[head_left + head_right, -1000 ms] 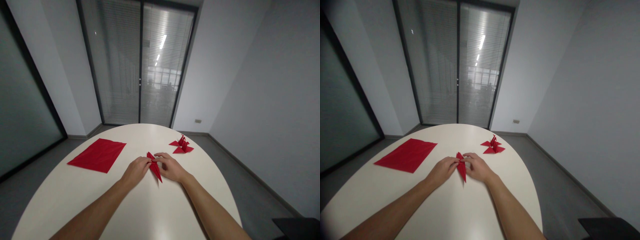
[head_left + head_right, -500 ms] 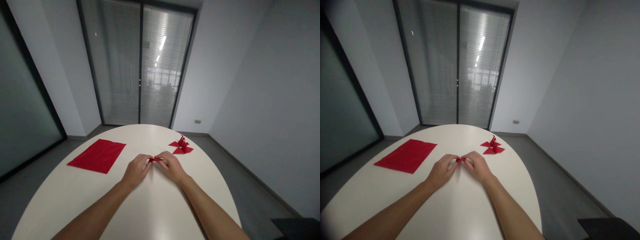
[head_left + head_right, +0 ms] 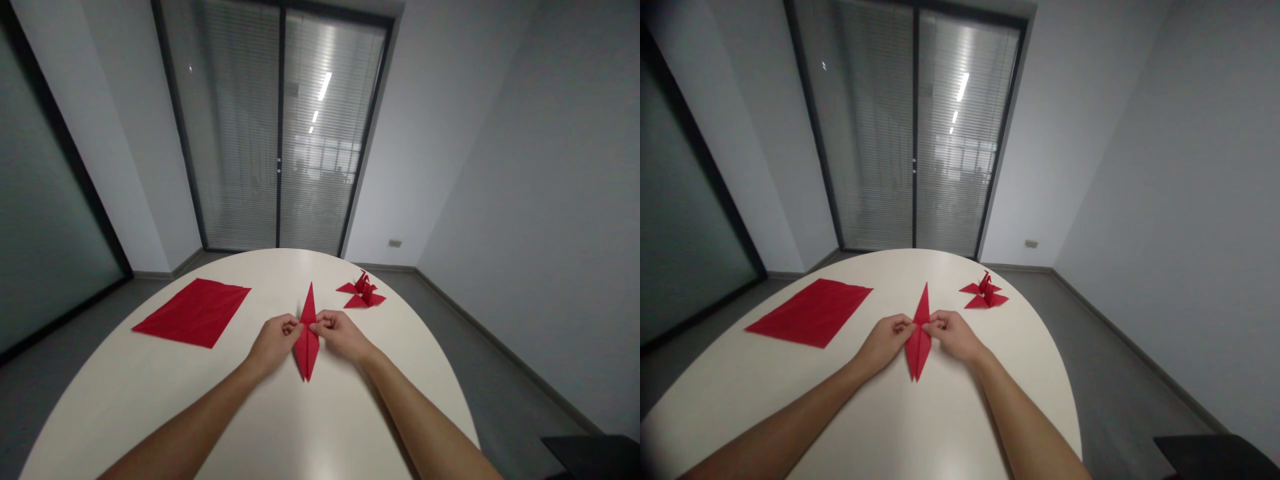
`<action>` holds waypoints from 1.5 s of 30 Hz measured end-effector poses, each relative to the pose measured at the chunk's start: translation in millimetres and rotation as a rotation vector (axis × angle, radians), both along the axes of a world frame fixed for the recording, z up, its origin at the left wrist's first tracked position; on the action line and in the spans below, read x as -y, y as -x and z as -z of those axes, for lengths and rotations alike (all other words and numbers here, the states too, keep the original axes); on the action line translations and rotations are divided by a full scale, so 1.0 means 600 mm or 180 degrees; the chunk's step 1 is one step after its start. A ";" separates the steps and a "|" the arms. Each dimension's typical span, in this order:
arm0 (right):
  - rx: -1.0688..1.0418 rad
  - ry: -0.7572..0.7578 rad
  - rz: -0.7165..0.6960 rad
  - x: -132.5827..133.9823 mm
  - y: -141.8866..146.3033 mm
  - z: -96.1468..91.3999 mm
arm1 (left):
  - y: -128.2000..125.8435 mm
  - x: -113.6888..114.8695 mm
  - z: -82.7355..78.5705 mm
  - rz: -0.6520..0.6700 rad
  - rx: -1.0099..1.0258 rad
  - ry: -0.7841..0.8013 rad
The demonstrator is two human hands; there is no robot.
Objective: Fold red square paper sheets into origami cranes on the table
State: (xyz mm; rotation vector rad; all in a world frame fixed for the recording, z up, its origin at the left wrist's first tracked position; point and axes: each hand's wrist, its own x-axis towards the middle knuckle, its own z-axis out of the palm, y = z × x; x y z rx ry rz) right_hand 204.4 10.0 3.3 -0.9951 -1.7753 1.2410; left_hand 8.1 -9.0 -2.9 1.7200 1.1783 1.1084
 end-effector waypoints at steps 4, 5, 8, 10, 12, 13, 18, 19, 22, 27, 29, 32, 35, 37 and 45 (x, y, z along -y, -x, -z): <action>0.0577 -0.0336 0.0092 -0.005 -0.007 0.013 | 0.011 -0.003 0.011 0.0030 -0.0670 -0.0069; 0.0680 -0.0440 0.0139 -0.006 -0.008 0.015 | 0.013 -0.004 0.012 -0.0007 -0.0785 -0.0103; 0.0854 -0.0654 0.0240 -0.009 -0.010 0.021 | 0.013 -0.005 0.013 -0.0139 -0.0999 -0.0177; 0.0985 -0.0808 0.0299 -0.010 -0.010 0.023 | 0.014 -0.007 0.016 -0.0169 -0.1126 -0.0280; 0.1119 -0.0974 0.0311 -0.010 -0.009 0.023 | 0.015 -0.010 0.019 -0.0122 -0.1237 -0.0433; 0.1169 -0.1052 0.0310 -0.010 -0.008 0.022 | 0.017 -0.011 0.021 -0.0088 -0.1266 -0.0502; 0.1227 -0.1257 0.0351 -0.007 -0.008 0.016 | 0.022 -0.012 0.024 0.0028 -0.1287 -0.0637; 0.1225 -0.1283 0.0316 -0.007 -0.009 0.014 | 0.022 -0.011 0.022 0.0031 -0.1334 -0.0692; 0.1250 -0.1323 0.0101 -0.007 -0.014 0.011 | 0.021 -0.005 0.017 0.0049 -0.1505 -0.0843; 0.1344 -0.1490 0.0179 -0.010 -0.017 0.015 | 0.016 0.006 0.014 0.0050 -0.1633 -0.1014; 0.1354 -0.1517 0.0236 -0.011 -0.016 0.017 | 0.014 0.008 0.013 0.0016 -0.1663 -0.1044; 0.1318 -0.1433 0.0172 -0.010 -0.018 0.016 | 0.013 0.009 0.012 0.0035 -0.1697 -0.1047; 0.1195 -0.1329 -0.0077 -0.009 -0.025 0.009 | 0.012 0.009 0.012 0.0068 -0.1701 -0.1023; 0.1105 -0.1273 -0.0285 -0.008 -0.030 0.004 | 0.012 0.009 0.013 0.0107 -0.1713 -0.1026; 0.1345 -0.1418 -0.0444 0.000 -0.038 -0.007 | 0.015 0.009 0.012 0.0276 -0.1901 -0.1189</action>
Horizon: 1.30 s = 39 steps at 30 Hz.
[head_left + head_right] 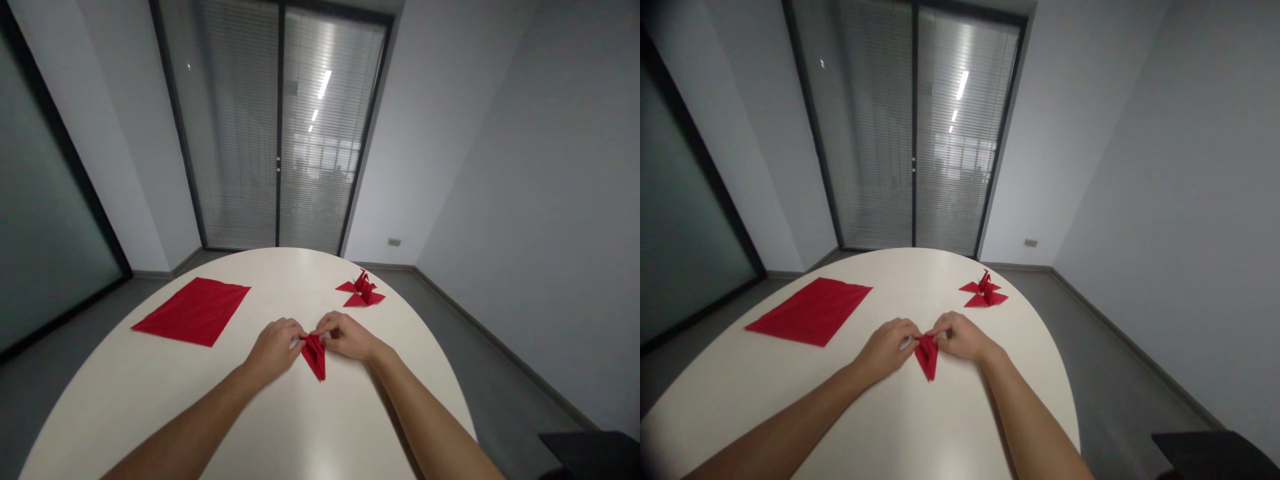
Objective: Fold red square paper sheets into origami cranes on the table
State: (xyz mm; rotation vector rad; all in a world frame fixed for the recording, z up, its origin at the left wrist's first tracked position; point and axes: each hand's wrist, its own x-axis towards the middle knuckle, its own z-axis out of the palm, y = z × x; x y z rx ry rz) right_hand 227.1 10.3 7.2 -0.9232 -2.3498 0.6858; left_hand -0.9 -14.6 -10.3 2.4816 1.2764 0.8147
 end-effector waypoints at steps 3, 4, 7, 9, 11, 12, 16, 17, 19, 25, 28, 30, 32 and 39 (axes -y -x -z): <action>0.0067 -0.0028 0.0032 0.003 0.001 -0.005 | -0.001 0.008 -0.009 0.0032 -0.0089 -0.0081; 0.0082 -0.0011 0.0012 0.004 0.001 -0.008 | -0.002 0.010 -0.012 0.0034 -0.0100 -0.0111; 0.0090 0.0017 -0.0030 0.007 0.002 -0.013 | -0.004 0.014 -0.017 0.0020 -0.0130 -0.0159; 0.0094 -0.0025 -0.0002 0.008 0.003 -0.014 | -0.005 0.014 -0.017 0.0021 -0.0153 -0.0161; 0.0106 -0.0076 0.0051 0.008 0.003 -0.013 | -0.005 0.013 -0.016 0.0030 -0.0178 -0.0161; 0.0114 -0.0101 0.0073 0.008 0.003 -0.012 | -0.005 0.013 -0.015 0.0036 -0.0198 -0.0161; 0.0132 -0.0198 0.0116 0.005 0.005 -0.008 | -0.005 0.013 -0.013 0.0027 -0.0273 -0.0178; 0.0143 -0.0214 0.0119 0.005 0.005 -0.008 | -0.005 0.013 -0.012 0.0024 -0.0265 -0.0186; 0.0182 -0.0237 0.0120 0.005 0.005 -0.009 | -0.004 0.011 -0.010 0.0081 -0.0224 -0.0209; 0.0341 -0.0323 0.0188 0.007 0.006 -0.007 | -0.003 0.005 -0.006 0.0321 -0.0363 -0.0260; 0.0345 -0.0464 0.0288 0.005 0.010 -0.001 | 0.000 0.005 -0.014 0.0166 -0.0649 -0.0314; 0.0349 -0.0572 0.0263 0.006 0.014 0.001 | 0.002 0.008 -0.021 0.0022 -0.0842 -0.0359; 0.0371 -0.0648 0.0134 0.008 0.018 -0.001 | 0.003 0.011 -0.029 -0.0078 -0.0992 -0.0384; 0.0651 -0.0779 0.0066 0.014 0.016 -0.006 | 0.008 0.011 -0.029 -0.0088 -0.0992 -0.0450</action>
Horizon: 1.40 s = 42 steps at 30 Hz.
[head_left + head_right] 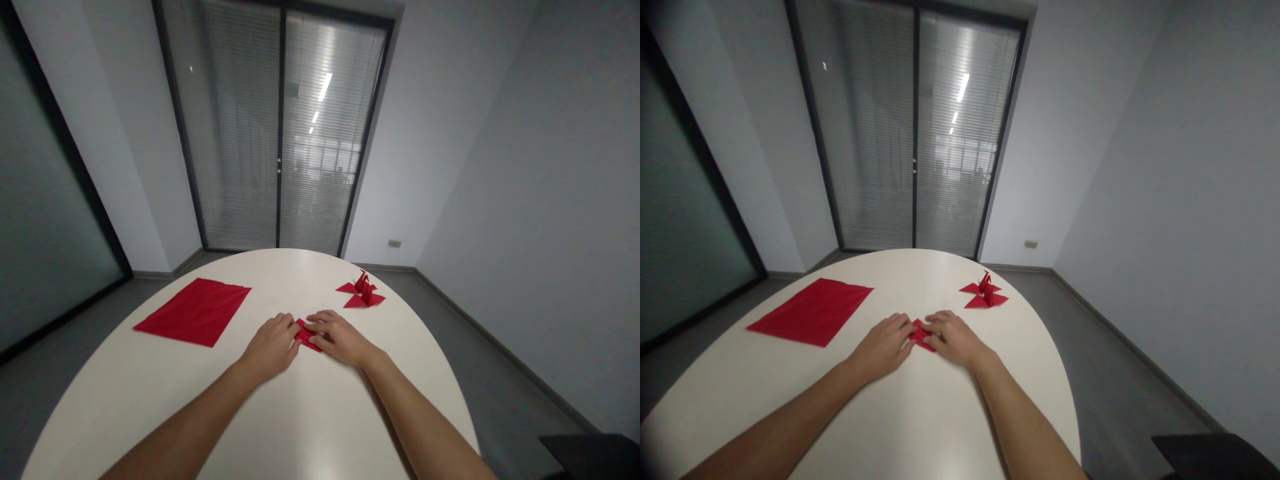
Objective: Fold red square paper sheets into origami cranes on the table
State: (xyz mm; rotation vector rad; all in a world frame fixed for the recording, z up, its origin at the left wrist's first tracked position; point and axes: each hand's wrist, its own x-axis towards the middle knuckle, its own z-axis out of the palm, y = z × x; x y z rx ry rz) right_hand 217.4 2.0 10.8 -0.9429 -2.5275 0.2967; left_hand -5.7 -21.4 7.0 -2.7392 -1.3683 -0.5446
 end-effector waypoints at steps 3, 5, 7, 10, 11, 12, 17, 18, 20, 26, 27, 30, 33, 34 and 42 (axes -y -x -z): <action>0.0071 -0.0087 0.0125 -0.004 -0.006 0.005 | 0.004 -0.007 0.013 0.0188 0.0195 -0.0013; 0.0057 -0.0185 0.0235 -0.008 -0.010 0.008 | 0.006 -0.010 0.020 0.0258 0.0251 0.0038; 0.0009 -0.0279 0.0358 -0.011 -0.012 0.011 | 0.006 -0.012 0.024 0.0254 0.0256 0.0106; -0.0056 -0.0345 0.0378 -0.011 -0.009 0.009 | 0.005 -0.011 0.022 0.0239 0.0263 0.0130; -0.0060 -0.0340 0.0326 -0.010 -0.007 0.007 | 0.005 -0.011 0.020 0.0242 0.0266 0.0136; -0.0052 -0.0322 0.0266 -0.008 -0.005 0.005 | 0.005 -0.010 0.019 0.0250 0.0269 0.0145; 0.0138 -0.0267 0.0230 -0.003 -0.002 0.001 | 0.010 -0.009 0.015 0.0281 0.0286 0.0206; 0.0191 -0.0288 0.0300 -0.004 -0.003 0.003 | 0.011 -0.009 0.014 0.0301 0.0281 0.0246; 0.0286 -0.0327 0.0494 -0.006 -0.006 0.009 | 0.012 -0.008 0.012 0.0357 0.0265 0.0314; 0.0231 -0.0344 0.0843 -0.009 -0.007 0.019 | 0.010 -0.008 0.009 0.0446 0.0225 0.0235; 0.0203 -0.0332 0.0856 -0.008 -0.006 0.018 | 0.010 -0.008 0.008 0.0440 0.0207 0.0226; 0.0244 -0.0266 0.0832 -0.005 -0.004 0.015 | 0.010 -0.007 0.006 0.0451 0.0167 0.0189; 0.0340 -0.0208 0.0829 -0.003 -0.005 0.015 | 0.009 -0.005 0.002 0.0480 0.0173 0.0191; 0.0349 -0.0195 0.0840 -0.003 -0.005 0.015 | 0.008 -0.004 0.001 0.0474 0.0178 0.0185; 0.0100 -0.0093 0.1437 -0.005 0.008 0.021 | -0.001 0.007 -0.007 0.0554 0.0148 0.0122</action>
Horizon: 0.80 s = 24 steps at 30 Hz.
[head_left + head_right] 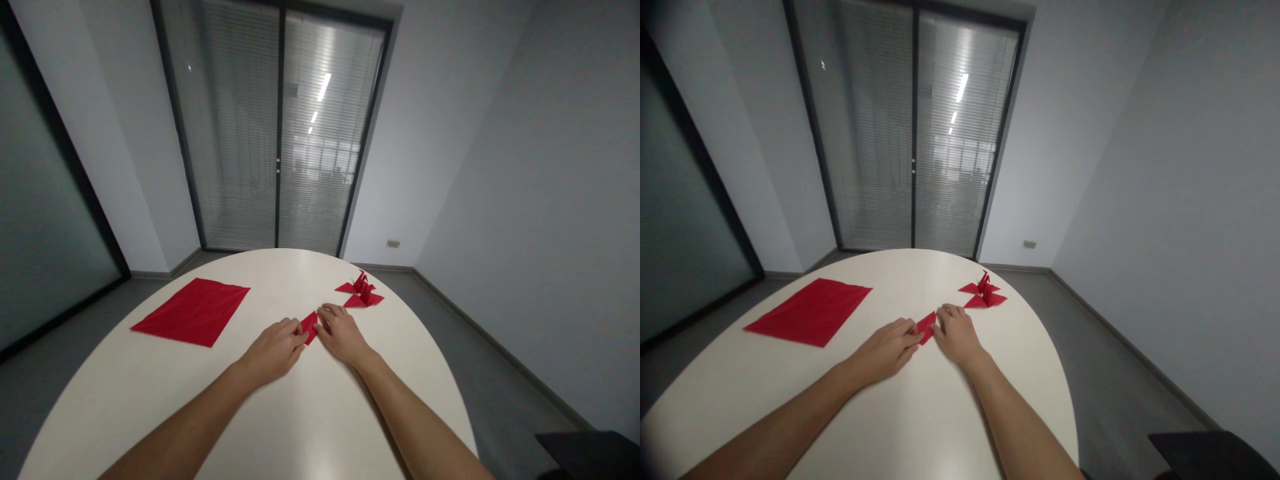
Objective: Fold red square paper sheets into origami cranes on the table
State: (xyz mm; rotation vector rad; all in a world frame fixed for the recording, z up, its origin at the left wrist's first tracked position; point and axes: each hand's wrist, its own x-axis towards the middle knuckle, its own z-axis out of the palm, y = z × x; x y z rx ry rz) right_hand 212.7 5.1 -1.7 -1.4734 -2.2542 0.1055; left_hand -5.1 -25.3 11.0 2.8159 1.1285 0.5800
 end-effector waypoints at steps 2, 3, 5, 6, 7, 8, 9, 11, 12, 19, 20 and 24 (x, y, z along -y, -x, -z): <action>-0.0073 0.0039 0.0083 0.000 0.003 0.001 | -0.001 0.002 -0.001 0.0019 0.0015 -0.0016; -0.0114 0.0053 0.0081 -0.001 0.004 0.001 | -0.001 0.002 0.000 0.0026 0.0026 -0.0021; -0.0211 0.0074 0.0051 -0.001 0.006 0.000 | -0.002 0.000 0.003 0.0023 0.0079 -0.0022; -0.0254 0.0086 0.0031 -0.001 0.006 0.000 | -0.002 -0.001 0.005 0.0005 0.0124 -0.0014; -0.0291 0.0102 0.0025 0.000 0.007 0.000 | -0.003 -0.002 0.007 -0.0028 0.0175 -0.0006; -0.0320 0.0119 0.0030 0.000 0.007 0.001 | -0.004 -0.004 0.010 -0.0076 0.0226 0.0003; -0.0342 0.0134 0.0038 0.000 0.008 0.001 | -0.006 -0.006 0.012 -0.0139 0.0268 0.0010; -0.0373 0.0144 0.0045 0.000 0.008 0.002 | -0.009 -0.009 0.015 -0.0289 0.0302 0.0039; -0.0384 0.0147 0.0039 0.000 0.009 0.003 | -0.010 -0.010 0.015 -0.0365 0.0306 0.0064; -0.0576 0.0266 -0.0010 0.005 0.014 -0.005 | -0.013 -0.014 0.023 -0.0818 0.0685 0.0053; -0.0647 0.0280 -0.0009 0.006 0.016 -0.006 | -0.012 -0.015 0.027 -0.0871 0.0733 0.0049; -0.0893 0.0332 -0.0019 0.008 0.021 -0.009 | -0.009 -0.021 0.042 -0.1040 0.0820 0.0102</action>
